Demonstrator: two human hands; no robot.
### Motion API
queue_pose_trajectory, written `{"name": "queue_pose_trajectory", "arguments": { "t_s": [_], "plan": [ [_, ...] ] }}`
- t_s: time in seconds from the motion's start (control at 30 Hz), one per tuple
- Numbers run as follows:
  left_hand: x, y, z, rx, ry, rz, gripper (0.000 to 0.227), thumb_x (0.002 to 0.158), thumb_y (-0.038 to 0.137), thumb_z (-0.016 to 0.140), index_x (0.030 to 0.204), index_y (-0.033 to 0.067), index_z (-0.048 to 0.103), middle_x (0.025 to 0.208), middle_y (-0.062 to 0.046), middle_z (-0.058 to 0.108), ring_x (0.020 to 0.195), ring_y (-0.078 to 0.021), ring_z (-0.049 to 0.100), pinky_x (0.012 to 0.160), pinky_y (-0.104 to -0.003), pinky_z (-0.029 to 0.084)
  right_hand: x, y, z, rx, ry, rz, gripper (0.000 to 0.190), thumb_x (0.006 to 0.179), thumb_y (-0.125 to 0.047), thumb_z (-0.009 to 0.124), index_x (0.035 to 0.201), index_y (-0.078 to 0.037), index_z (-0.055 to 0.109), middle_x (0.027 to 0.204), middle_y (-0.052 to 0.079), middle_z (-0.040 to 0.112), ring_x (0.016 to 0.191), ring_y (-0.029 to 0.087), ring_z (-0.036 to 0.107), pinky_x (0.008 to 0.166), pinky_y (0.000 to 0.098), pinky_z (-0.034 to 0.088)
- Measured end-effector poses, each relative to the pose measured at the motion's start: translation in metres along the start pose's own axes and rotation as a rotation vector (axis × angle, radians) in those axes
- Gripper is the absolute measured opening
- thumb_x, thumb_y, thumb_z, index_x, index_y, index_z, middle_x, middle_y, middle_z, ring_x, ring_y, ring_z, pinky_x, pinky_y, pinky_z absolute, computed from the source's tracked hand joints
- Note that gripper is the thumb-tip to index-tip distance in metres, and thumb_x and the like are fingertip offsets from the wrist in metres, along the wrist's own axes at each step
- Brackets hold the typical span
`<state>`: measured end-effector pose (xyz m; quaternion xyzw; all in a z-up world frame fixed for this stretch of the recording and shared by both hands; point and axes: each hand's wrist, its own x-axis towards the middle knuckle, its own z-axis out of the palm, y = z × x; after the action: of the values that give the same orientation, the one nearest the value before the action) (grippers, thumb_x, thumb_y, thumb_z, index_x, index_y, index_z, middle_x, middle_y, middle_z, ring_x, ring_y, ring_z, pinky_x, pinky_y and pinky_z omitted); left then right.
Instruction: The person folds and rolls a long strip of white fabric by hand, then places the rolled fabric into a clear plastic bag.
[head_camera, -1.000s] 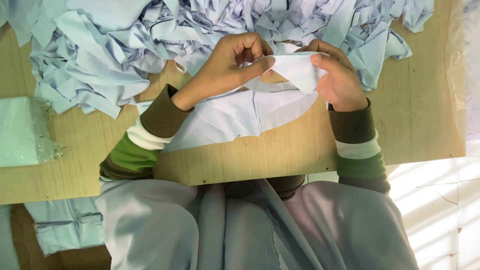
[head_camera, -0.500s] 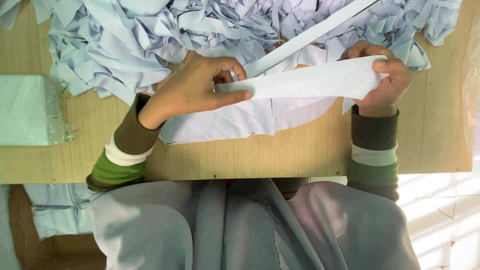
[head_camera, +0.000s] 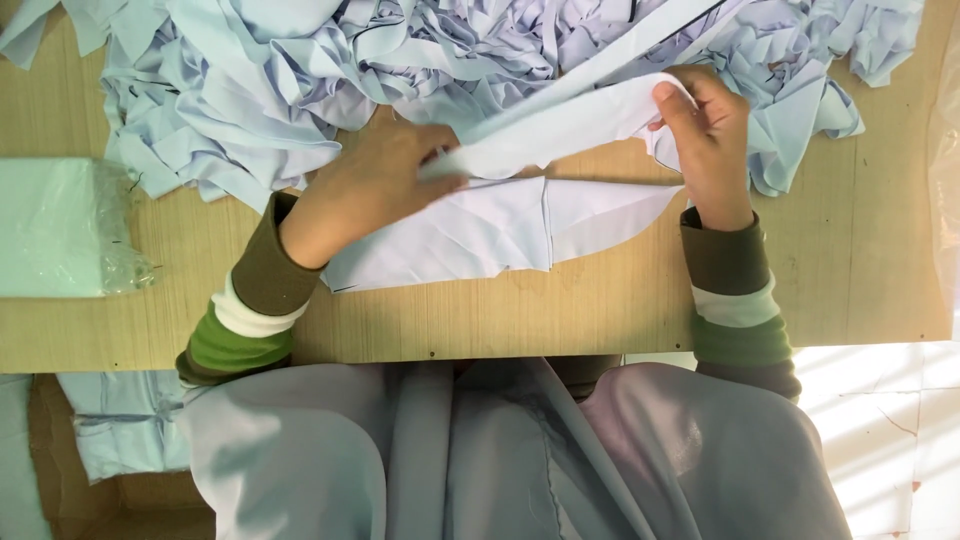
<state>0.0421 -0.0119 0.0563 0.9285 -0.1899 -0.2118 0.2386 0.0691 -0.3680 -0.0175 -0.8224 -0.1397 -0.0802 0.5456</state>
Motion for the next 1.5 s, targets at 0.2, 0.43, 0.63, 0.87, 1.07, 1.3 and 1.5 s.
{"name": "queue_pose_trajectory", "arguments": {
  "t_s": [0.2,0.43,0.63,0.87,1.07,1.3,1.5],
  "plan": [
    [0.052,-0.087,0.014,0.791,0.885,-0.047,0.019,0.085,0.033,0.086,0.090,0.0189,0.073,0.097,-0.002,0.056,0.078,-0.0226,0.056,0.065,-0.037,0.043,-0.001,0.035,-0.040,-0.861,0.009,-0.149,0.026,0.102,-0.022,0.084,0.121,-0.009,0.073,0.113,0.012,0.065,0.107,0.038,0.059,0.077,0.0466,0.052],
    [0.042,-0.036,0.006,0.500,0.719,0.240,0.059,0.062,0.009,0.072,0.120,0.0112,0.066,0.126,-0.014,0.052,0.106,-0.0376,0.051,0.083,-0.047,0.041,-0.002,0.061,-0.022,-0.946,-0.149,0.038,0.044,0.091,-0.027,0.080,0.127,-0.007,0.068,0.105,0.017,0.060,0.076,0.039,0.064,0.062,0.0506,0.052],
    [0.068,0.034,0.034,0.010,0.384,0.615,0.030,0.090,0.008,0.074,0.117,-0.0003,0.063,0.115,-0.015,0.060,0.094,-0.0350,0.063,0.081,-0.046,0.051,0.002,0.005,0.007,-0.159,0.009,-0.074,0.020,0.114,-0.014,0.065,0.119,0.006,0.063,0.090,0.014,0.071,0.082,0.021,0.073,0.069,0.0286,0.054],
    [0.095,0.030,0.069,-0.189,0.248,0.553,0.048,0.101,0.022,0.068,0.139,0.0127,0.041,0.110,-0.016,0.067,0.087,-0.0336,0.067,0.067,-0.043,0.053,-0.016,-0.010,0.026,0.878,-0.199,0.206,0.023,0.111,-0.013,0.055,0.131,-0.005,0.051,0.127,0.012,0.062,0.122,0.025,0.063,0.109,0.0455,0.059],
    [0.092,0.007,0.041,-0.263,0.199,0.491,0.033,0.098,0.009,0.054,0.127,0.0127,0.068,0.080,-0.003,0.073,0.066,-0.0213,0.067,0.060,-0.035,0.046,-0.009,0.001,0.006,1.127,0.045,0.272,0.021,0.107,-0.013,0.065,0.128,-0.010,0.066,0.126,0.007,0.071,0.128,0.024,0.067,0.117,0.0406,0.058],
    [0.091,0.000,0.033,-0.494,0.218,0.434,0.061,0.104,0.024,0.072,0.154,0.0173,0.038,0.135,-0.006,0.071,0.096,-0.0115,0.074,0.074,-0.024,0.053,0.000,0.003,0.004,1.225,0.116,0.496,0.006,0.098,-0.012,0.076,0.096,-0.007,0.072,0.103,0.014,0.076,0.111,0.026,0.075,0.092,0.0355,0.067],
    [0.090,0.016,0.059,-0.557,0.152,0.497,0.059,0.101,0.024,0.075,0.148,0.0202,0.040,0.107,-0.001,0.067,0.086,-0.0113,0.066,0.077,-0.024,0.056,-0.014,0.001,0.029,1.195,-0.218,0.498,0.039,0.105,-0.019,0.065,0.142,-0.013,0.055,0.147,0.011,0.060,0.142,0.032,0.055,0.119,0.0537,0.051]
  ]
}}
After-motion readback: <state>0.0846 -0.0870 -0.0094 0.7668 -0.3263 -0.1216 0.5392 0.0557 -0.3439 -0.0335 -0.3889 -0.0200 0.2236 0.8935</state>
